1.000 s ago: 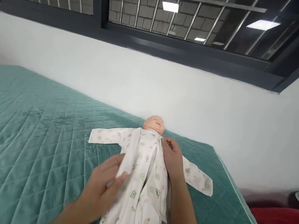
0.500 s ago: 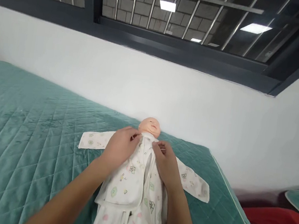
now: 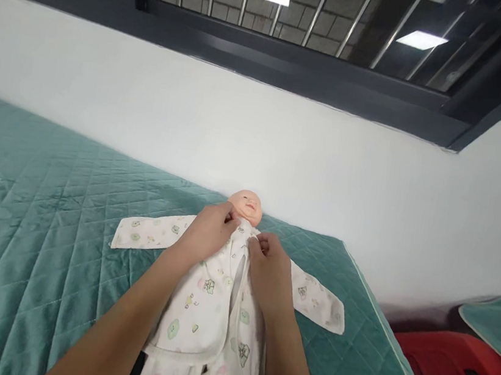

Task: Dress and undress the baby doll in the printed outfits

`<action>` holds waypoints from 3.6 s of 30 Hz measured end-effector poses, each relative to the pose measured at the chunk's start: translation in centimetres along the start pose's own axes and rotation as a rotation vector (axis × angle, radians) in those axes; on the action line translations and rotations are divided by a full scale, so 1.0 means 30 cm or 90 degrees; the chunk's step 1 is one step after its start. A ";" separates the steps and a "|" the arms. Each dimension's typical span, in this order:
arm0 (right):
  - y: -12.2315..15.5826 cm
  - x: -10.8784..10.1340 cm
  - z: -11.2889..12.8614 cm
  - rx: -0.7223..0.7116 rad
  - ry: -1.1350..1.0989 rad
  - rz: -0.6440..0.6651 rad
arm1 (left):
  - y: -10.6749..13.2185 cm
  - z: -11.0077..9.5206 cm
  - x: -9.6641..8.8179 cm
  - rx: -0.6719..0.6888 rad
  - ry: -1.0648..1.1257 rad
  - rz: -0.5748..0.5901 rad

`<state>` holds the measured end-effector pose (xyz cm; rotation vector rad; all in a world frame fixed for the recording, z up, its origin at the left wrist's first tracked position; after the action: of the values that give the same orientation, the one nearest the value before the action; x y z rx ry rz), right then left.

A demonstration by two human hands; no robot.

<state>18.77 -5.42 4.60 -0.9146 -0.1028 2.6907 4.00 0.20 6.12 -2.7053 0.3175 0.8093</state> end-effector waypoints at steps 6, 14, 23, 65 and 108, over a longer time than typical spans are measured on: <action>-0.038 -0.009 -0.047 0.049 -0.153 0.024 | 0.015 -0.020 0.033 0.011 0.076 -0.052; -0.029 0.008 -0.001 -0.017 -0.311 0.041 | 0.025 -0.005 0.048 -0.003 0.101 -0.042; -0.037 0.028 -0.021 -0.182 -0.218 0.116 | 0.025 0.013 0.053 0.015 0.123 -0.032; -0.042 0.040 -0.032 -0.135 -0.064 0.107 | 0.033 0.016 0.066 -0.001 0.058 -0.044; -0.047 0.033 -0.046 -0.140 -0.122 0.047 | 0.012 0.023 0.029 0.050 -0.098 0.045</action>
<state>19.20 -3.83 3.15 -0.7288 -0.4223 2.8720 4.26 0.00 5.01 -2.5541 0.4031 0.9963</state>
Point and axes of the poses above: each hand's wrist, its own y-axis away from the middle knuckle, its own x-axis out of the palm, z = x × y, the point moved 3 cm from there along -y, towards the middle knuckle, and after that the axes turned 5 degrees about z, right-handed, at the moved point
